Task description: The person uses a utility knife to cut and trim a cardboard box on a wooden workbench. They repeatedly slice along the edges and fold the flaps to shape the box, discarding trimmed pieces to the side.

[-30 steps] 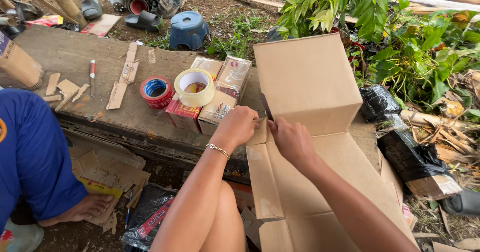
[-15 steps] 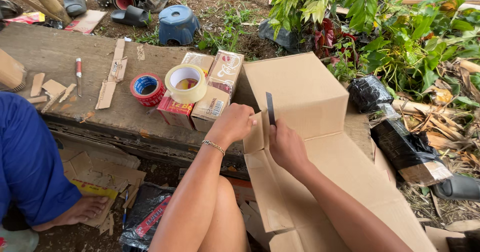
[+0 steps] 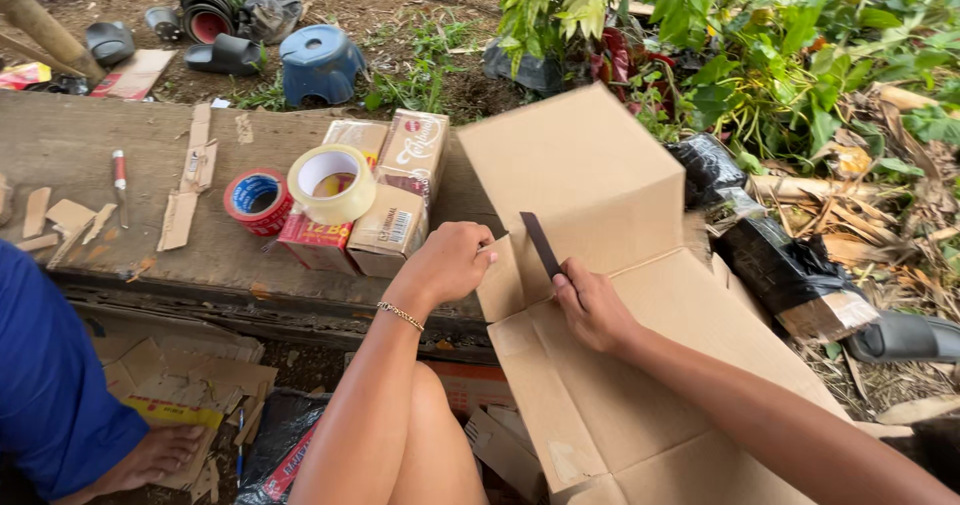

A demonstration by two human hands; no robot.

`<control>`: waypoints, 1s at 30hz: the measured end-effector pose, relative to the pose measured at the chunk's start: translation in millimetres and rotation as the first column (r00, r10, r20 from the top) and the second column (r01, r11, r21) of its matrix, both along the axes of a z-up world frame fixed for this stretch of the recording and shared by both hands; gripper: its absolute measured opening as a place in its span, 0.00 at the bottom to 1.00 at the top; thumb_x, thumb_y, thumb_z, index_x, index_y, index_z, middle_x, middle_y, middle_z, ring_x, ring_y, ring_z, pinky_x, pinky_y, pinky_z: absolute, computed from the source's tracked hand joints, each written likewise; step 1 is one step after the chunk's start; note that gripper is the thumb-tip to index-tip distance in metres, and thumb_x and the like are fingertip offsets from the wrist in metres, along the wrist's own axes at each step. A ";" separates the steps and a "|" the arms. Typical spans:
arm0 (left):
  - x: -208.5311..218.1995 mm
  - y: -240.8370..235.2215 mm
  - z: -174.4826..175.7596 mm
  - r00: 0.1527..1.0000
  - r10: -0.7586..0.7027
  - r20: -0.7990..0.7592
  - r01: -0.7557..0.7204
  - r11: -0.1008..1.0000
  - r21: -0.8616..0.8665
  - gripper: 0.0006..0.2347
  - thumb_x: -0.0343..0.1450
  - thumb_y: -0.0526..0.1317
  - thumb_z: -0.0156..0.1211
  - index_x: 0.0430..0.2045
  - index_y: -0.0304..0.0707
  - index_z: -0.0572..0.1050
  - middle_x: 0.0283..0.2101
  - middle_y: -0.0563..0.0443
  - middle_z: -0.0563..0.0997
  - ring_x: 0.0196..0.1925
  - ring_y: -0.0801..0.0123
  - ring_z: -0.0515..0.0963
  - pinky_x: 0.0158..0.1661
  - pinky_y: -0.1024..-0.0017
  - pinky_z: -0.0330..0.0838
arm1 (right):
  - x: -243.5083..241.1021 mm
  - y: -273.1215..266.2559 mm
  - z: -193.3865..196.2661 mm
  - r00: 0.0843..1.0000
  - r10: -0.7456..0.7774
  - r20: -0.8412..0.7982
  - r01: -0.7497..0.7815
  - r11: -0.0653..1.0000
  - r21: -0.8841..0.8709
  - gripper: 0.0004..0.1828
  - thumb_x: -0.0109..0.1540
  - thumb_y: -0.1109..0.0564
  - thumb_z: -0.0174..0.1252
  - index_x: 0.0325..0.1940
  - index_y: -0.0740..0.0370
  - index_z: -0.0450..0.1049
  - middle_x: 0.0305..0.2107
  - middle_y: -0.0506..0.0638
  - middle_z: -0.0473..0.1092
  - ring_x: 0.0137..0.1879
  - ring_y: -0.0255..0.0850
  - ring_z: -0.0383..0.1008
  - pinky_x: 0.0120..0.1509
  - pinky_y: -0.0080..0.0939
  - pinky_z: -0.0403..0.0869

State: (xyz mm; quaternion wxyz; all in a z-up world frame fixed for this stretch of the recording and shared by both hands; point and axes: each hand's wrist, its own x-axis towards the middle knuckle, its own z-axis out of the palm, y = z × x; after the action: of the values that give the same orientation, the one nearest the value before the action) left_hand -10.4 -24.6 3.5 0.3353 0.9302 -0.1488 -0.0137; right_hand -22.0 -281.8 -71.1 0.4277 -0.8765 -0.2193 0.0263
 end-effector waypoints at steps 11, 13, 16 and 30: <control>10.4 -2.3 -3.6 0.978 0.173 0.121 -0.175 0.984 0.013 0.07 0.70 0.38 0.60 0.33 0.32 0.79 0.41 0.39 0.81 0.47 0.44 0.79 0.48 0.53 0.71 | 9.7 -24.7 35.7 0.986 0.168 0.007 -0.162 0.960 -0.228 0.10 0.69 0.52 0.44 0.42 0.60 0.67 0.29 0.59 0.77 0.38 0.61 0.77 0.43 0.56 0.74; 13.9 0.4 -5.4 0.961 0.231 0.150 -0.228 0.973 -0.039 0.07 0.70 0.37 0.59 0.34 0.31 0.78 0.41 0.39 0.81 0.46 0.44 0.79 0.48 0.54 0.72 | 0.7 -37.6 45.3 0.978 0.203 0.058 -0.180 0.945 -0.273 0.10 0.68 0.53 0.45 0.41 0.61 0.66 0.33 0.57 0.78 0.40 0.61 0.77 0.44 0.56 0.74; 19.1 2.6 -6.3 0.937 0.257 0.238 -0.244 0.966 -0.082 0.07 0.70 0.37 0.59 0.35 0.31 0.77 0.41 0.40 0.81 0.46 0.44 0.79 0.47 0.54 0.73 | -19.2 -49.1 51.5 0.984 0.162 0.069 -0.121 0.907 -0.403 0.11 0.68 0.52 0.45 0.41 0.61 0.66 0.36 0.58 0.78 0.44 0.60 0.77 0.48 0.56 0.73; 33.1 6.4 -9.1 0.960 0.269 0.074 -0.277 0.948 0.153 0.07 0.71 0.40 0.63 0.37 0.36 0.77 0.37 0.32 0.82 0.45 0.40 0.80 0.45 0.49 0.74 | -9.2 -46.7 39.9 0.981 0.136 -0.139 -0.170 0.948 -0.271 0.11 0.69 0.53 0.42 0.42 0.63 0.62 0.48 0.55 0.79 0.44 0.62 0.78 0.49 0.56 0.74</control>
State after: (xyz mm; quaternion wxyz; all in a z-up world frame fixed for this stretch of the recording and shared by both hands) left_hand 22.8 -18.2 -5.6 0.2532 0.9660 -0.0257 0.0450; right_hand -31.2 -328.5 -31.2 0.3077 -0.9056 -0.2547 0.1424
